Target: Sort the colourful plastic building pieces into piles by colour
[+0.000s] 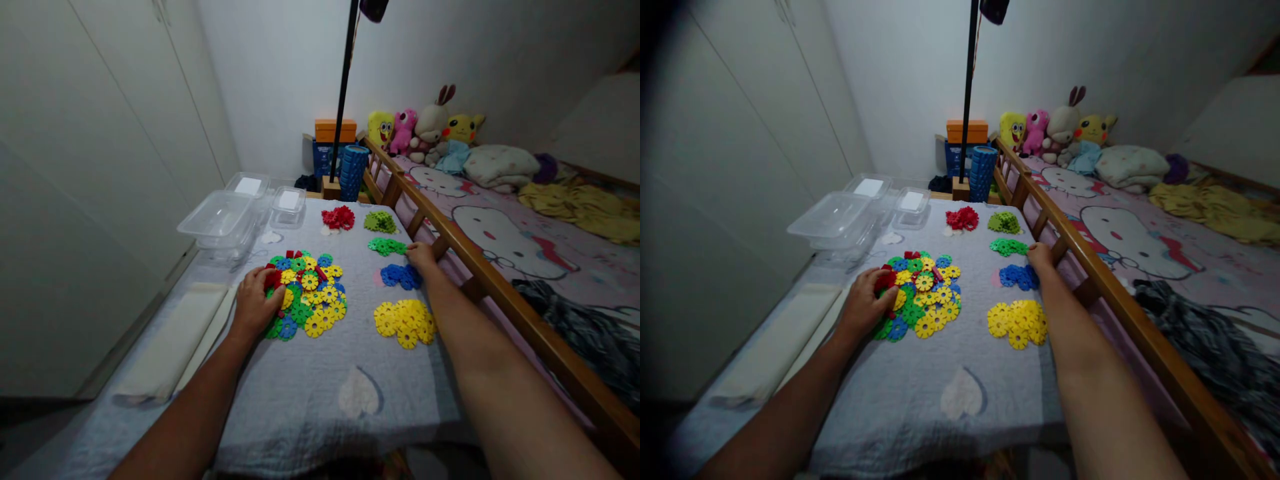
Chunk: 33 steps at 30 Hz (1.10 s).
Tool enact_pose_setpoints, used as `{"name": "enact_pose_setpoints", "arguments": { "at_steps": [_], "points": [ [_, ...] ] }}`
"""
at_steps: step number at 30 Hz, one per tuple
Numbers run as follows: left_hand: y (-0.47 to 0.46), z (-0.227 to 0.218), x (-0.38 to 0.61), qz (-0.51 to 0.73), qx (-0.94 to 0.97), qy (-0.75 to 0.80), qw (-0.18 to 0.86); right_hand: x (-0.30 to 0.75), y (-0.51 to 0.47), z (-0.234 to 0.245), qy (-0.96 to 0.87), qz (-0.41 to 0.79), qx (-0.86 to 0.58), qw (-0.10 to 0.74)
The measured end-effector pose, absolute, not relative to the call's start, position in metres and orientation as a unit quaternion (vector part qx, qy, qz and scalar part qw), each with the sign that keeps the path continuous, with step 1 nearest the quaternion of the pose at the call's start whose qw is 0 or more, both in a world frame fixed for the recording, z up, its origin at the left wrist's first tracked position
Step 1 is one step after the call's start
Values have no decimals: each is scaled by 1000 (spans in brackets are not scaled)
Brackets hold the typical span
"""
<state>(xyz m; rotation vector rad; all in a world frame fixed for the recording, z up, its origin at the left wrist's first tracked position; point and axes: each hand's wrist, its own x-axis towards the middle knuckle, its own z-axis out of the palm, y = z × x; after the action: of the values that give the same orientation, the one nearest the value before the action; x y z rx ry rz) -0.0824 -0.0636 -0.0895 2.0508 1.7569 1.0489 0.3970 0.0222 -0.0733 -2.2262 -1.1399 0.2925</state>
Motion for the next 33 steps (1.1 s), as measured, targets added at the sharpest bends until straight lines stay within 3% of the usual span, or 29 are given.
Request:
{"name": "enact_pose_setpoints", "arguments": {
  "at_steps": [9,13,17,22,33],
  "points": [
    [-65,-88,-81,350,704,604,131,374,12,-60,-453,78,-825,328],
    [-66,-87,-80,347,706,602,136,317,0,-42,-564,103,-733,365],
    [-66,-88,-79,353,703,601,141,242,-23,-42,-715,196,-623,251],
    [-67,-88,-78,357,701,599,151,187,-42,-62,-750,107,-632,163],
    [-66,-89,-78,350,702,600,156,185,-44,-65,-738,83,-657,130]
  ]
}}
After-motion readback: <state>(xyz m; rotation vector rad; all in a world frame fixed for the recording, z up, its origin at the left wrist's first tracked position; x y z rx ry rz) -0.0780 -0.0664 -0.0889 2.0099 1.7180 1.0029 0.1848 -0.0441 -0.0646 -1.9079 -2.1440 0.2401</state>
